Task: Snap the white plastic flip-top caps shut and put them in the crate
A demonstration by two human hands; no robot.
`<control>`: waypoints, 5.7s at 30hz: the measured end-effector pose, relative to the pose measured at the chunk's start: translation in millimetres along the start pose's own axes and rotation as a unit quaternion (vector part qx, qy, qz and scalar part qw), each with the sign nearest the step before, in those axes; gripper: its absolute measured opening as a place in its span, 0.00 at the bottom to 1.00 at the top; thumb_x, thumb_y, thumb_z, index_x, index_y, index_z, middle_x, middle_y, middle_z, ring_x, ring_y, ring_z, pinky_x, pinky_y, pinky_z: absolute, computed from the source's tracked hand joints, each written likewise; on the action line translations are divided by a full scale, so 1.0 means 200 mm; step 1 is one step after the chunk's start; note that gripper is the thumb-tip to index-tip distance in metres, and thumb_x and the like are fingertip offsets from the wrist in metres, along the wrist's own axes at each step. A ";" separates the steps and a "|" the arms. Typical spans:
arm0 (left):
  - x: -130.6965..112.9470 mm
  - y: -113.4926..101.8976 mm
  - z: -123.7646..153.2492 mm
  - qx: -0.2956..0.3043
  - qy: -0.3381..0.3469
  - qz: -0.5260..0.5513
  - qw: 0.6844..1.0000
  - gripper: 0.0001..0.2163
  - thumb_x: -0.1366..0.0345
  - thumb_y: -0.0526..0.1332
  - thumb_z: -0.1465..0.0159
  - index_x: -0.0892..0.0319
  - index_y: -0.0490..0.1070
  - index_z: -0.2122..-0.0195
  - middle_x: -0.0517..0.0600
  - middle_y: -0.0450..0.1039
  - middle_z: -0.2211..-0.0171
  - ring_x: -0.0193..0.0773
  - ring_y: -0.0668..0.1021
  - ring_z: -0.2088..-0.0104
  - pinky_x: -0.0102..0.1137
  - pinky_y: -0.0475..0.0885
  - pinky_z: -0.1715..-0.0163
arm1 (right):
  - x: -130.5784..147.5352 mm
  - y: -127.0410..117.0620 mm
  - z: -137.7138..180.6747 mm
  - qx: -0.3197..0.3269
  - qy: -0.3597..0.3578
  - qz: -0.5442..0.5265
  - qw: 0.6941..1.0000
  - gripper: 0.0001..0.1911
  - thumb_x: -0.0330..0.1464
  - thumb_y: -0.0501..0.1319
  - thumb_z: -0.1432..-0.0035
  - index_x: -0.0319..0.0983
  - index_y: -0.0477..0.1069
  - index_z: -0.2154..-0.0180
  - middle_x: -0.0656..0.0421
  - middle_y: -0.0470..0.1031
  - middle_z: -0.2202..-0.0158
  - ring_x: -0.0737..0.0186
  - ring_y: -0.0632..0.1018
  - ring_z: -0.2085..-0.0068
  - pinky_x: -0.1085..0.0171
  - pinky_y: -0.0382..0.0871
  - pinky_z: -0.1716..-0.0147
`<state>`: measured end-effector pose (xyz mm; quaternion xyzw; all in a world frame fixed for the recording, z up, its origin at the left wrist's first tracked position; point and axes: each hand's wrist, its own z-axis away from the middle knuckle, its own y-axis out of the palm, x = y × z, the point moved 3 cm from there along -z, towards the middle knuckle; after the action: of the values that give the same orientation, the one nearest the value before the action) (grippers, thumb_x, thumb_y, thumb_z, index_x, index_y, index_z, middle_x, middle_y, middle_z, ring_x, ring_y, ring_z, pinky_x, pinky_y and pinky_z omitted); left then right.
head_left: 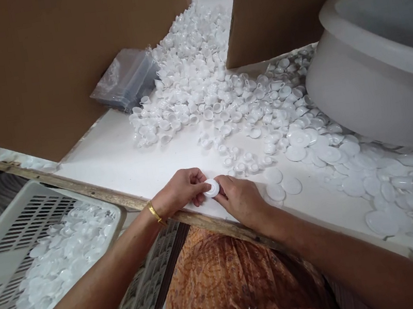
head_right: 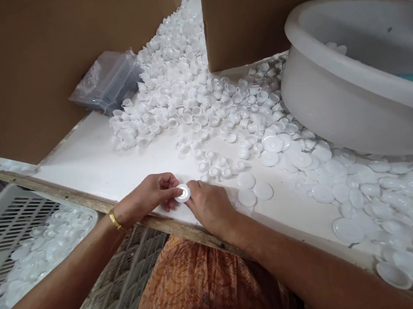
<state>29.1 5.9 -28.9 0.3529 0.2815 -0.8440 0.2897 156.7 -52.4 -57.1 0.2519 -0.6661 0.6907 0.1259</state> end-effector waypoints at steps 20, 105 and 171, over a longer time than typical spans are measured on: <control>0.04 -0.04 0.03 -0.115 0.059 -0.166 0.978 0.09 0.60 0.60 0.48 0.59 0.61 0.75 0.42 0.61 0.79 0.29 0.62 0.79 0.25 0.56 0.79 | 0.07 -0.10 0.15 -0.104 -0.262 0.199 0.938 0.17 0.23 0.49 0.42 0.31 0.69 0.53 0.51 0.72 0.51 0.60 0.73 0.65 0.63 0.66 0.72; 0.06 0.11 0.14 -0.232 0.395 -0.484 0.745 0.12 0.70 0.52 0.36 0.64 0.69 0.53 0.57 0.71 0.52 0.44 0.73 0.53 0.39 0.71 0.55 | -0.04 -0.11 -0.07 -0.116 -0.099 0.151 0.977 0.15 0.41 0.55 0.41 0.36 0.69 0.59 0.53 0.71 0.62 0.57 0.68 0.61 0.60 0.57 0.66; -0.04 -0.26 -0.01 -0.428 0.129 -0.539 0.714 0.22 0.54 0.42 0.34 0.53 0.59 0.42 0.57 0.65 0.54 0.55 0.66 0.50 0.55 0.56 0.53 | -0.31 -0.41 0.13 -0.142 -0.024 0.100 0.985 0.08 0.30 0.56 0.42 0.37 0.72 0.62 0.55 0.75 0.62 0.59 0.72 0.59 0.60 0.67 0.62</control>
<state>-1.3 44.9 -11.1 0.0852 0.7894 -0.5932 -0.1333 254.2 -61.4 -19.3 0.1802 -0.7820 0.5920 0.0746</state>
